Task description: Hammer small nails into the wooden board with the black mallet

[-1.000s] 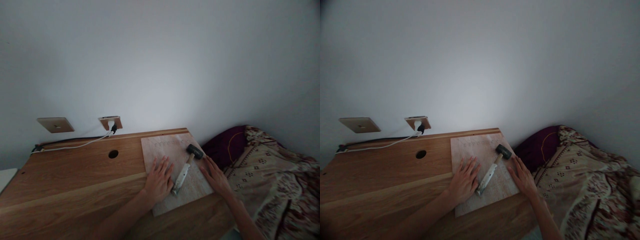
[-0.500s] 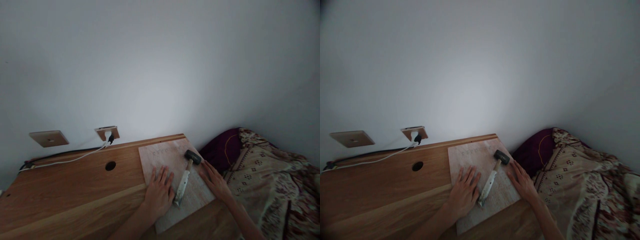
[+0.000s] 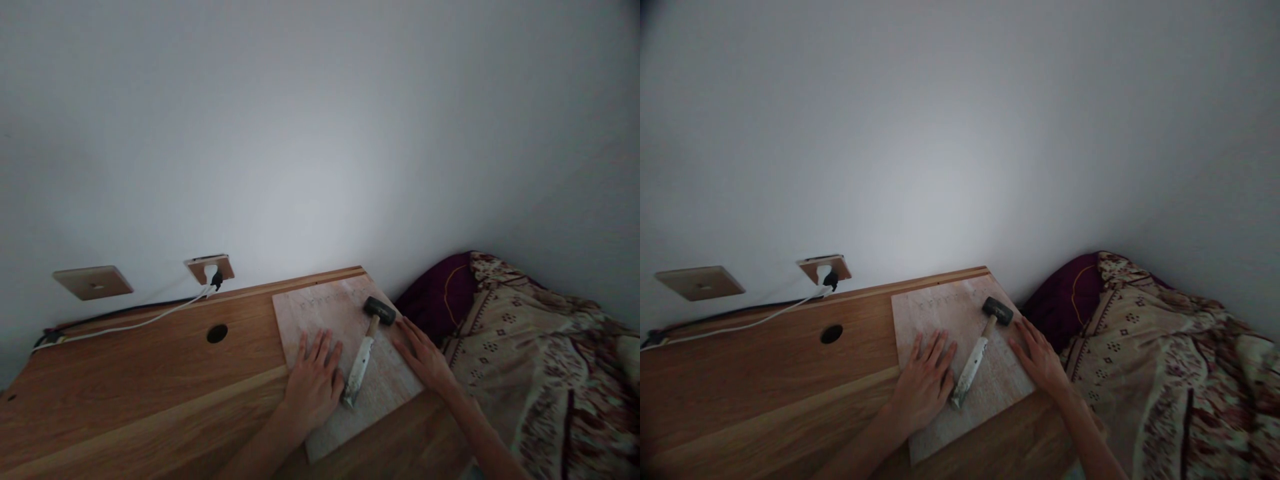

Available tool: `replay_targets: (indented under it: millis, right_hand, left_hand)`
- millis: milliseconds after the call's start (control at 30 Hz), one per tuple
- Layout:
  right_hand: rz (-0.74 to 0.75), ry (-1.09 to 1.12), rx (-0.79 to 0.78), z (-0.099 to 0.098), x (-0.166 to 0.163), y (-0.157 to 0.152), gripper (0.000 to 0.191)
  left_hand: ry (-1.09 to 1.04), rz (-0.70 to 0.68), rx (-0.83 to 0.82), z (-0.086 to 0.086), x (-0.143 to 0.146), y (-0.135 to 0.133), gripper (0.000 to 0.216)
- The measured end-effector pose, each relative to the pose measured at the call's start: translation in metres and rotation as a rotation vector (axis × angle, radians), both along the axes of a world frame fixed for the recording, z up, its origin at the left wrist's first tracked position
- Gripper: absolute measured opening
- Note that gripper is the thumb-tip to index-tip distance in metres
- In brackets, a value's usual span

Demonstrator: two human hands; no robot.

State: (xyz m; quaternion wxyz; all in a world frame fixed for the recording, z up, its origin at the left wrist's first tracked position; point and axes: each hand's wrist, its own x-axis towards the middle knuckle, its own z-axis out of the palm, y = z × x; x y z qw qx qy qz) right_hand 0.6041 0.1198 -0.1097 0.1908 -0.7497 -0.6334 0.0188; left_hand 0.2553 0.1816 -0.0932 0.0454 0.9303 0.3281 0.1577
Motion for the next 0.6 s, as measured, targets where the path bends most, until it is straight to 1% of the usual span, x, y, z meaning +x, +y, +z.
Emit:
replay_targets:
  millis: [167,333,467,600]
  right_hand:
    - [0.012,0.028,0.035,-0.001,0.004,0.001,0.068]
    - [0.007,0.038,0.062,-0.002,0.006,0.000,0.067]
    - [-0.007,0.040,0.088,-0.006,0.009,0.000,0.069]
    - [0.011,0.035,0.111,-0.011,0.014,0.000,0.072]
  left_hand:
    - [0.027,0.006,-0.032,0.000,0.002,0.000,0.055]
    - [0.023,-0.011,0.007,-0.001,0.004,0.003,0.055]
    - [0.031,-0.008,0.026,-0.004,0.007,0.006,0.056]
    - [0.033,-0.003,0.052,-0.007,0.009,0.007,0.057]
